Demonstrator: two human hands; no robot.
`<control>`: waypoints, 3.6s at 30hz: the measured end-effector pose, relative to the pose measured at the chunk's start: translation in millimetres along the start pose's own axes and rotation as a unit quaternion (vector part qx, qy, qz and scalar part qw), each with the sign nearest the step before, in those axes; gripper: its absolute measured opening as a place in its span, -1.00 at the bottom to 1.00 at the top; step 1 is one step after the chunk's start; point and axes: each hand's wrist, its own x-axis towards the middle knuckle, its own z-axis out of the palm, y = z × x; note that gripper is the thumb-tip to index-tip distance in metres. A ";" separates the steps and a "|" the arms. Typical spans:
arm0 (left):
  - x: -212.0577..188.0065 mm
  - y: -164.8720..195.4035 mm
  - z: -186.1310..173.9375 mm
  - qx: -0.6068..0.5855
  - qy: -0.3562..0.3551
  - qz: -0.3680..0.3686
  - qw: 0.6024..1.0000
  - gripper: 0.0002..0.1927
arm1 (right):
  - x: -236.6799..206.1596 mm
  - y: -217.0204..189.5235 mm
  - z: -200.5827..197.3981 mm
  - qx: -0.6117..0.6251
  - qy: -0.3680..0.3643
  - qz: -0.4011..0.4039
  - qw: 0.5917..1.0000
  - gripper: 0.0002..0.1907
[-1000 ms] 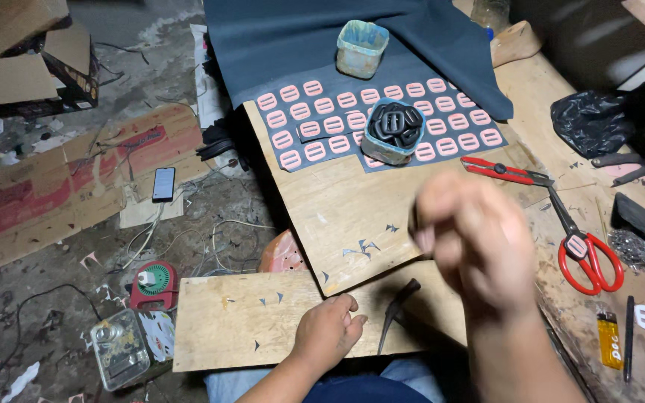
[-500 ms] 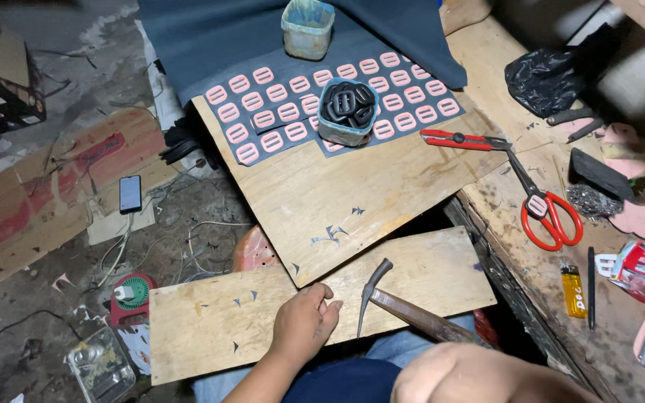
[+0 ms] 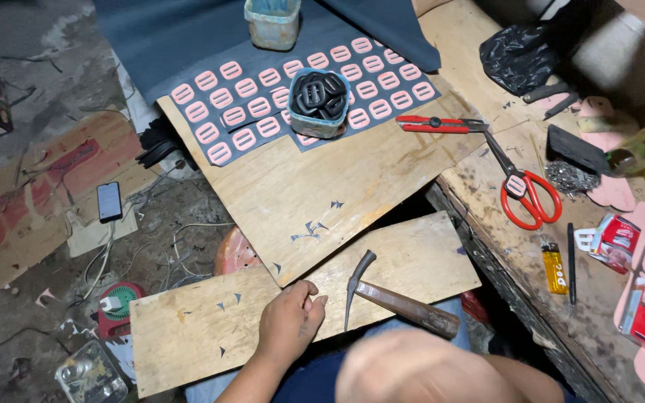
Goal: The person repeatedly picks small black rubber pieces from a container, places them on a wooden board, and uses a hammer to shape or flatten them. After each strike, the piece is returned to the container. The process is repeated multiple times throughout the clip.
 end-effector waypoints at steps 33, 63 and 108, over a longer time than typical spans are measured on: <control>-15.1 13.7 -4.1 -0.393 -0.135 -0.082 0.906 -0.67 | -197.4 96.2 -29.9 -0.094 0.249 0.527 0.807 -0.77; -20.9 6.7 -31.4 -0.497 0.041 -0.140 0.855 -0.80 | -149.2 49.1 20.6 -0.225 0.085 0.588 0.772 -0.64; -42.8 36.0 -24.6 -0.587 -0.073 -0.134 0.795 -0.63 | -144.4 74.3 59.9 -0.089 0.230 0.543 0.803 -0.80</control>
